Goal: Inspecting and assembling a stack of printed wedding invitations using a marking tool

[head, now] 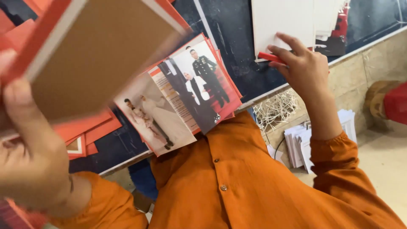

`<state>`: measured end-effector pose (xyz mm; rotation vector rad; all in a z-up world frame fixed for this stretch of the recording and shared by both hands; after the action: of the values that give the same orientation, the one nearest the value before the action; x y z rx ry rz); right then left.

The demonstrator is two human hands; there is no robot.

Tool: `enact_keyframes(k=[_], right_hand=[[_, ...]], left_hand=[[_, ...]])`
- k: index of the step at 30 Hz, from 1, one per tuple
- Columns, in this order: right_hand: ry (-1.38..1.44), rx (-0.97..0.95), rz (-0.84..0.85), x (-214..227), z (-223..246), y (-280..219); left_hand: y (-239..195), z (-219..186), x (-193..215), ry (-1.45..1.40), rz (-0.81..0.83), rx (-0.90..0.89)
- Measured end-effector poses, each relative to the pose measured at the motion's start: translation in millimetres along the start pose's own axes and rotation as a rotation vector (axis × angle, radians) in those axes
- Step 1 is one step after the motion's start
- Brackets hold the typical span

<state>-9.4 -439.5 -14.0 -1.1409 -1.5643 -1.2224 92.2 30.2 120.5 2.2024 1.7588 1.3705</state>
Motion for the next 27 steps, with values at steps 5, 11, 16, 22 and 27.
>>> enact_keyframes(k=[5, 11, 16, 22, 27], right_hand=[[-0.307, 0.186, -0.014, -12, -7, -2], [-0.079, 0.077, -0.24, -41, -40, -5], [0.109, 0.049, -0.545, 38, -3, 10], [0.487, 0.38, -0.348, 106, 125, 13], [0.363, 0.454, -0.246, 113, 155, 26]], left_hand=[[15, -13, -7, 0.077, 0.254, 0.125], [-6, -1, -80, 0.148, 0.234, 0.127], [-11, -35, -108, -0.368, 0.34, 0.248], [-34, -42, -126, -0.766, 0.435, 0.416], [-39, -50, -114, -0.576, 0.384, 0.41]])
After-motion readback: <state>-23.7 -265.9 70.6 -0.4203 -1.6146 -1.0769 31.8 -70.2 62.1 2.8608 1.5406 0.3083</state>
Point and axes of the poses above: each hand's wrist, its own y-axis towards the middle knuckle, its own x-axis out of the back of the hand, z = x × y, the point moved 2 cm from there along y, towards the middle knuckle, and after that the axes turned 5 degrees about -y, right-handed, at the moved point
